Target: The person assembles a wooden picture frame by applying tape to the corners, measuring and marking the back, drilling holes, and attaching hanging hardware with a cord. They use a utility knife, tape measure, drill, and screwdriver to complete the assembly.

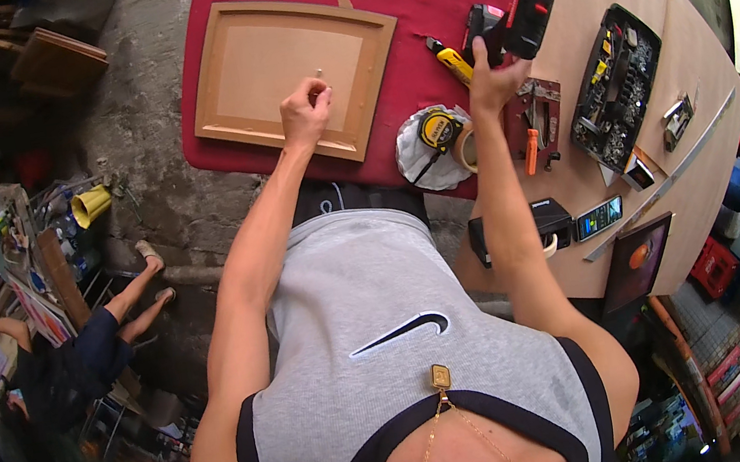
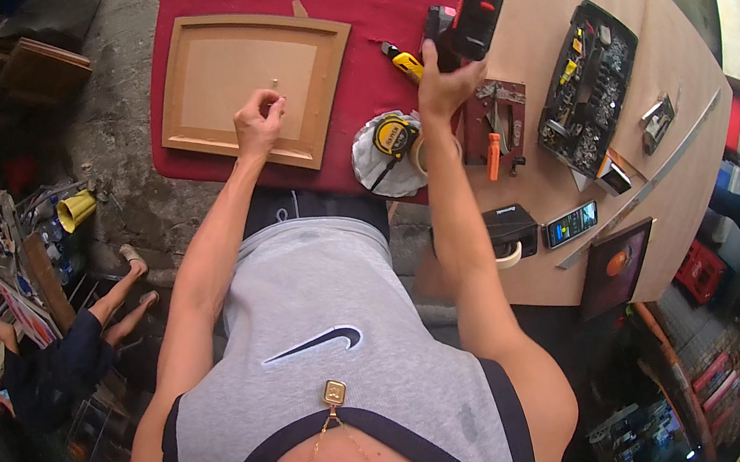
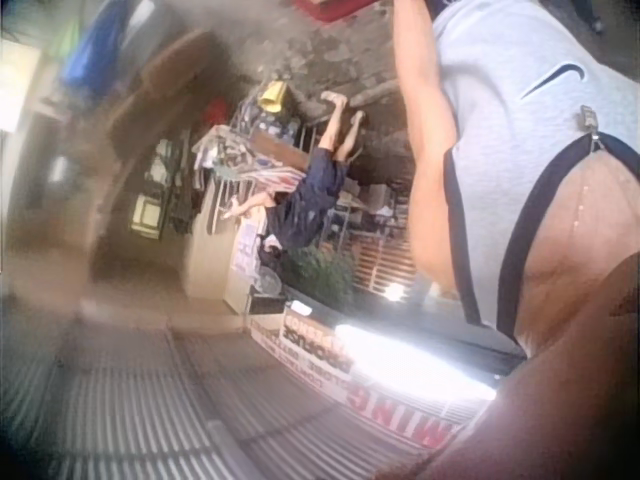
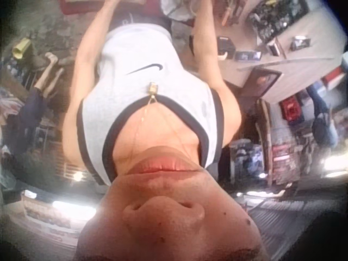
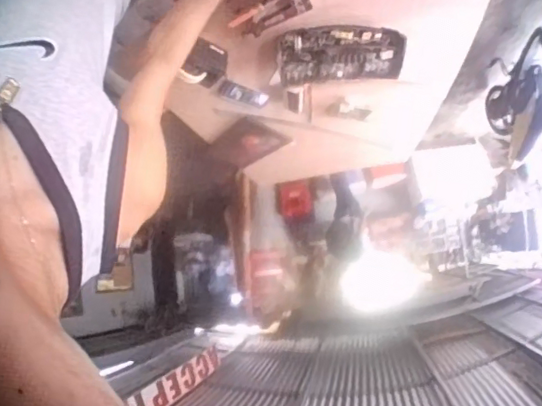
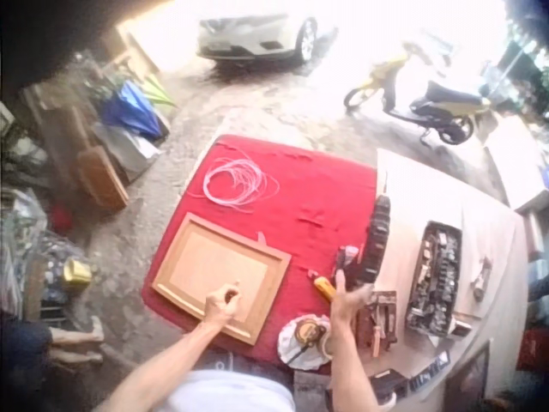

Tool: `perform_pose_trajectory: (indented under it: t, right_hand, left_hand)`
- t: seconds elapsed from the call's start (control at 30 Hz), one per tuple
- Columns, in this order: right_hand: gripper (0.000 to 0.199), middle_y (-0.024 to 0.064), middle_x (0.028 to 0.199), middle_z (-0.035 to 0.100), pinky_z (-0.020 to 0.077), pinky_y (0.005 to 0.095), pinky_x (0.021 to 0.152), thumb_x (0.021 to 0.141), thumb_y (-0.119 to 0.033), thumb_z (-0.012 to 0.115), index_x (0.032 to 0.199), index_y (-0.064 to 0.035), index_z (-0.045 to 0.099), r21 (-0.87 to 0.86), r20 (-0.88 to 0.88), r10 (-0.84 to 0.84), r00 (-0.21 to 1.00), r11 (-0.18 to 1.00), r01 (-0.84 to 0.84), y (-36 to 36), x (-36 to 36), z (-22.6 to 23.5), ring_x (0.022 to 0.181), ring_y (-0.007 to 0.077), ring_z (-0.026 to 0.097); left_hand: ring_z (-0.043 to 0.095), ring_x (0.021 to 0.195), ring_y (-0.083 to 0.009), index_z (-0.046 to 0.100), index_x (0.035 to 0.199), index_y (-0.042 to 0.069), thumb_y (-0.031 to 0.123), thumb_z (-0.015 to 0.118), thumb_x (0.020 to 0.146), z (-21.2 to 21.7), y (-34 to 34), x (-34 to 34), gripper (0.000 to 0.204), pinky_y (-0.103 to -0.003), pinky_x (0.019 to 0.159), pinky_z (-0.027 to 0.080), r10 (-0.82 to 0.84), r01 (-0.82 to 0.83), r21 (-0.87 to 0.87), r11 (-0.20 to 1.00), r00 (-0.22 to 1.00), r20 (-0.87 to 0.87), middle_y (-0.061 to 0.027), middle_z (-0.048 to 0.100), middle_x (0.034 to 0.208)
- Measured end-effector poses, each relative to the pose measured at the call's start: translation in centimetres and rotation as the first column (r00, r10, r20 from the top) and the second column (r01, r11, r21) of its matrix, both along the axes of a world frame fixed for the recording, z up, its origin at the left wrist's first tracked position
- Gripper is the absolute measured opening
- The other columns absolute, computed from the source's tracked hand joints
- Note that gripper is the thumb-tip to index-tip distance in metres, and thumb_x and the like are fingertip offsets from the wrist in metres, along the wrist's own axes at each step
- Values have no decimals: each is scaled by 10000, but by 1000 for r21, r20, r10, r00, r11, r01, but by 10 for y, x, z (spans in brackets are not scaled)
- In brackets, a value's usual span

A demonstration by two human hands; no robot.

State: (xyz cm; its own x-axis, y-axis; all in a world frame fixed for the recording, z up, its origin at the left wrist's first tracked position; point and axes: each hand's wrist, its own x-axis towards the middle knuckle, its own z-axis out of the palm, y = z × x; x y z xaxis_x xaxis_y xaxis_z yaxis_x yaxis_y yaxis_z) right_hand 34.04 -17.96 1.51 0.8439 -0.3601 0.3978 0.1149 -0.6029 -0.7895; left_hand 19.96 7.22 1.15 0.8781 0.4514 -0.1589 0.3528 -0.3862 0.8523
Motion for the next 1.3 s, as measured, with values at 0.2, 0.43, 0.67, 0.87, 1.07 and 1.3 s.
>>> perform_pose_trajectory:
  t: [0.2,0.43,0.67,0.87,1.07,1.3]
  right_hand:
    - [231,76,843,576,461,313,740,750,-123,717,961,-56,650,255,-283,495,822,865,-433,96,-74,3,832,170,563]
    - [163,107,837,576,482,390,740,784,-109,582,927,-85,656,-171,-354,804,478,447,-878,161,-53,-36,840,277,576]
    - [175,86,833,562,491,343,740,735,-96,567,891,-77,642,-308,-395,843,365,253,-917,163,-56,-17,838,245,566]
    - [162,87,828,548,488,338,747,691,-86,563,842,-56,612,-377,-477,816,326,146,-915,164,-61,-20,840,246,560]
    - [106,126,859,601,509,329,717,775,-61,590,866,-15,618,-166,-475,690,547,540,-825,174,-74,-13,815,247,612]
    - [134,87,833,689,521,236,695,791,-20,663,918,20,673,724,-329,644,690,642,-254,201,-75,26,762,114,650]
  left_hand:
    - [653,724,-155,589,960,-45,44,577,882,1,33,-15,119,-277,671,574,272,-255,-497,829,961,-39,-101,640,834]
    - [668,779,-211,545,1031,-20,65,568,896,20,62,-2,162,-324,706,583,224,-241,-741,626,967,-125,-135,645,882]
    - [670,783,-216,572,1024,-28,44,611,860,28,81,7,183,-322,720,585,180,-242,-831,501,968,-174,-136,651,883]
    - [666,811,-199,613,995,-52,-1,642,821,21,101,13,184,-306,743,580,94,-115,-778,618,993,-72,-125,652,907]
    - [662,820,-200,615,983,-66,-11,633,826,30,111,26,168,-305,754,580,65,-89,-725,683,996,-62,-129,646,914]
    - [663,810,-188,610,959,-64,1,634,829,29,110,38,148,-292,736,581,14,-72,-806,587,997,-79,-123,645,895]
